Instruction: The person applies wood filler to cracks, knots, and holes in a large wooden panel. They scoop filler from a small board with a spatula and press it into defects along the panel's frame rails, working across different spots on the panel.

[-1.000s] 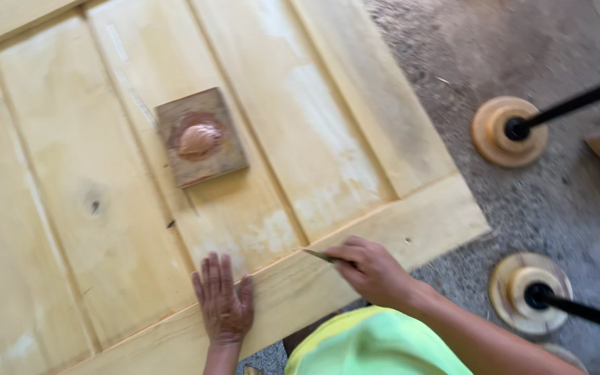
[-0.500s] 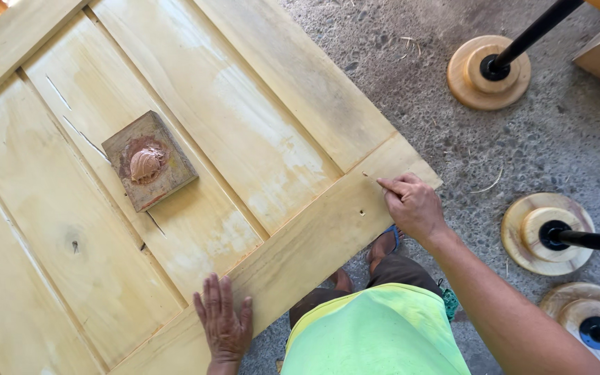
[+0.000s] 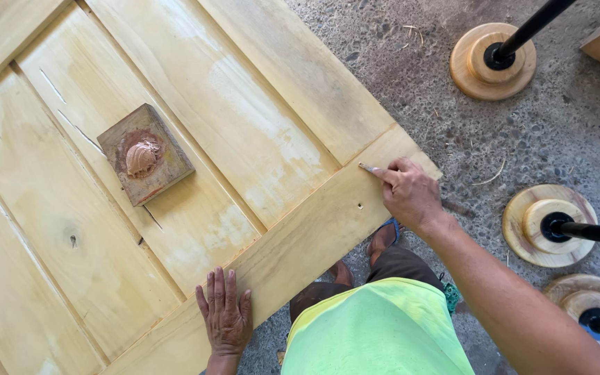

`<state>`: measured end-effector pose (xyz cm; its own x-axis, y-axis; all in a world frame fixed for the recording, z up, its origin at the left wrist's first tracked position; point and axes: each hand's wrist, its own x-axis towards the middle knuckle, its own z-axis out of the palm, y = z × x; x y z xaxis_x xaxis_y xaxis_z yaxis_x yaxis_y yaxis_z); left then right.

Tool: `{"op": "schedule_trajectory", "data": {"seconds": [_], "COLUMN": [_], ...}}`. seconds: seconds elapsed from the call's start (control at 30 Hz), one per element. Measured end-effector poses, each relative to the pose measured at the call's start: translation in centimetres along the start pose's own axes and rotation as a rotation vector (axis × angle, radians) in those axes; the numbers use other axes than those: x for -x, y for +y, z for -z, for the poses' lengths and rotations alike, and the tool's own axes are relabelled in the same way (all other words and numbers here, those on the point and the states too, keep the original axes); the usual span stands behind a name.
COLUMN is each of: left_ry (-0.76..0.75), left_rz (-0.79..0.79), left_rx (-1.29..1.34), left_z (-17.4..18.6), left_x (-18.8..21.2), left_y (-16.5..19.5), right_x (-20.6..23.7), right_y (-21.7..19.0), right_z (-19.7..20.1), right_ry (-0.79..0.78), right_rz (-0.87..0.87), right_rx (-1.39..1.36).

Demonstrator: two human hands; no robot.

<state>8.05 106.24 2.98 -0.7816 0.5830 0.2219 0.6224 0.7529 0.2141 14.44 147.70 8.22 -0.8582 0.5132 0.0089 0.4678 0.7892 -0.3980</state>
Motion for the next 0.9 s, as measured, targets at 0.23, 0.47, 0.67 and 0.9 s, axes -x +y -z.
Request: {"op": "schedule_trajectory", "data": {"seconds": [0.23,0.47,0.67,0.9], "left_ry": [-0.009,0.0,0.003,-0.053], "left_rz": [0.017,0.019,0.022,0.023], "left_rx": [0.017,0.018,0.024,0.002], "left_z": [-0.2,-0.2,-0.3,-0.2], "left_x": [0.0,0.2,0.0,-0.1], "left_y": [-0.2,-0.3,-0.3,-0.2], "right_x": [-0.5,-1.5,-0.2,-0.4], "right_y": [-0.6,-1.4,-0.1,0.0], "right_z": [1.0,1.4,0.5,-0.2], "right_ry": [-0.059,-0.131,-0.055,-0.085], "right_rz": [0.018,0.034,-0.113,-0.128], "right_rx": [0.157,0.239,-0.111,-0.144]}}
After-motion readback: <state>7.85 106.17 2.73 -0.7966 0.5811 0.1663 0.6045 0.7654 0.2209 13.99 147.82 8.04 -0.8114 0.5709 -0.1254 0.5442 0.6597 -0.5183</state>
